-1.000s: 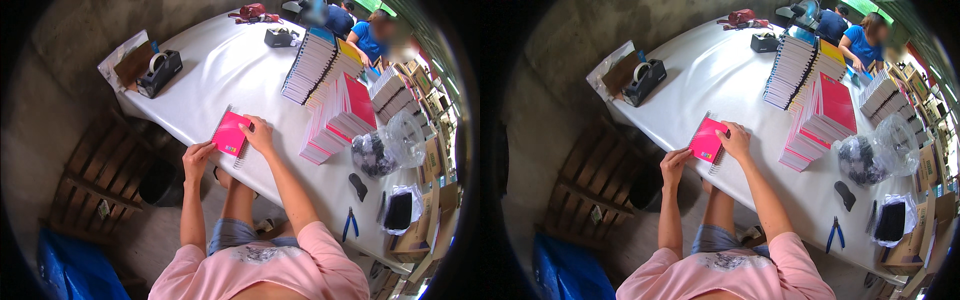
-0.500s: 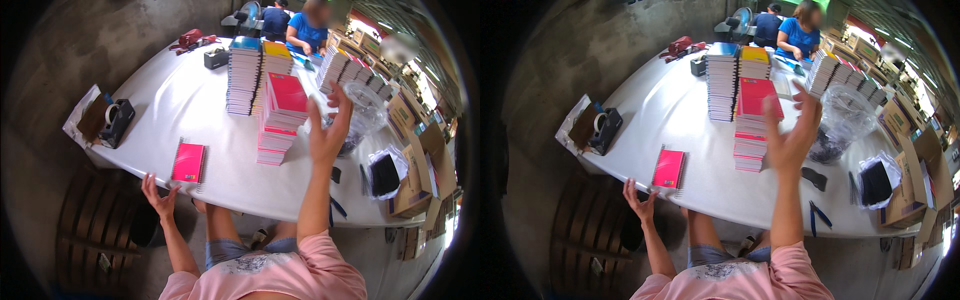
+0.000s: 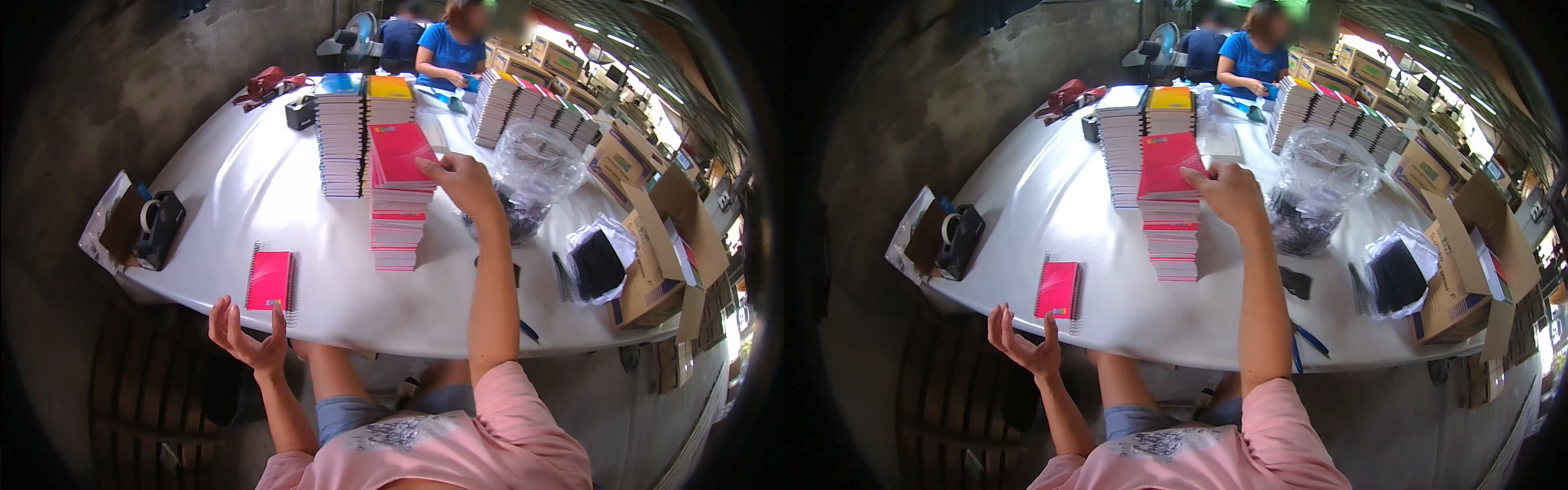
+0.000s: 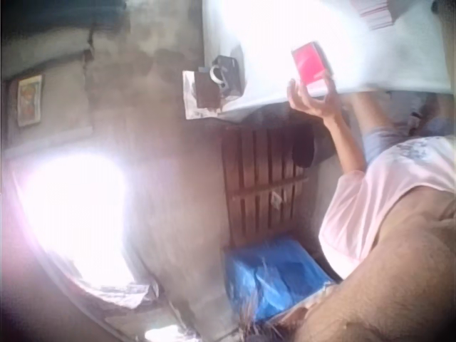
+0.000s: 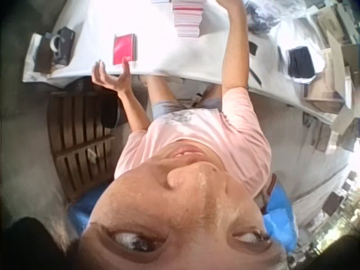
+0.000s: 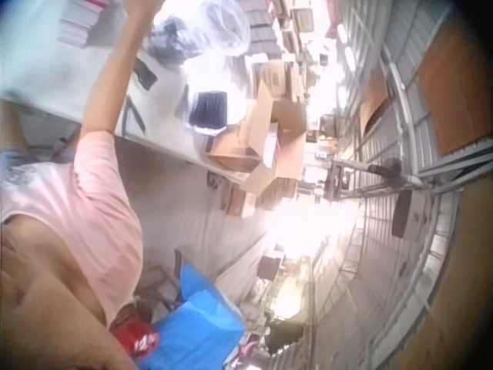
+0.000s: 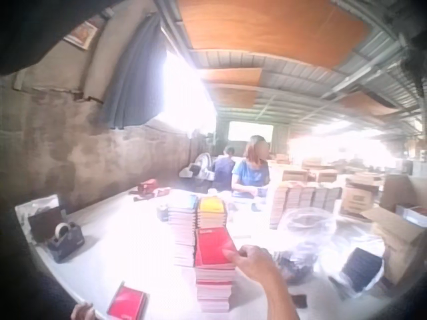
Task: The person packs notebooks into a cardboard box and then uses pliers to trim the metal spiral binding on several pink notebooks at a workstation.
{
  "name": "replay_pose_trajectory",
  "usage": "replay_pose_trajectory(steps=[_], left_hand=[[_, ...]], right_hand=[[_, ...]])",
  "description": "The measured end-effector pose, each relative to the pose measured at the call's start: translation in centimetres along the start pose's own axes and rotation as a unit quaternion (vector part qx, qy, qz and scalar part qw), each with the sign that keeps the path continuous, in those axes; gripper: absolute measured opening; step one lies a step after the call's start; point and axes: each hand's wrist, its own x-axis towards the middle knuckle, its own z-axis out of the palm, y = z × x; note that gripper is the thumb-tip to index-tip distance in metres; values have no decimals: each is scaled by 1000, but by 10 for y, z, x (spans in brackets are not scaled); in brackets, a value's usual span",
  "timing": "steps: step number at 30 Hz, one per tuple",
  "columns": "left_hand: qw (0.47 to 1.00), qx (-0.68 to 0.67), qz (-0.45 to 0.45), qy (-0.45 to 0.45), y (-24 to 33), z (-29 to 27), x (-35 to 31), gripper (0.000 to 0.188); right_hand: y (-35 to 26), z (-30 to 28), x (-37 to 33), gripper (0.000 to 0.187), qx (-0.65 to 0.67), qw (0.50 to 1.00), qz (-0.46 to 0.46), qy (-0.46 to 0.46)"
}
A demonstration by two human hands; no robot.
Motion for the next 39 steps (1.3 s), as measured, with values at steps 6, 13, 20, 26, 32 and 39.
replay_pose_trajectory(steps=[6,13,20,26,32,39], left_hand=[[999,-49,16,-10,26,15,8,62],[997,-66,24,-29,41,20,14,61],[997,-51,55,18,71,19,42,59],[964,-209,158,-40,120,28,28,59],[926,-94,29,-364,161,81,-48,37],[911,-117,6,-395,136,106,-92,60]], right_hand=[[2,-6,6,48,30,998,45,-38],[-6,-10,-11,32,-90,987,-38,131],[-22,-18,-37,16,103,949,-159,251],[26,-24,-112,16,-44,915,-387,104],[142,47,-181,20,-237,935,-249,-85],[178,-4,-147,47,20,983,-68,-172]])
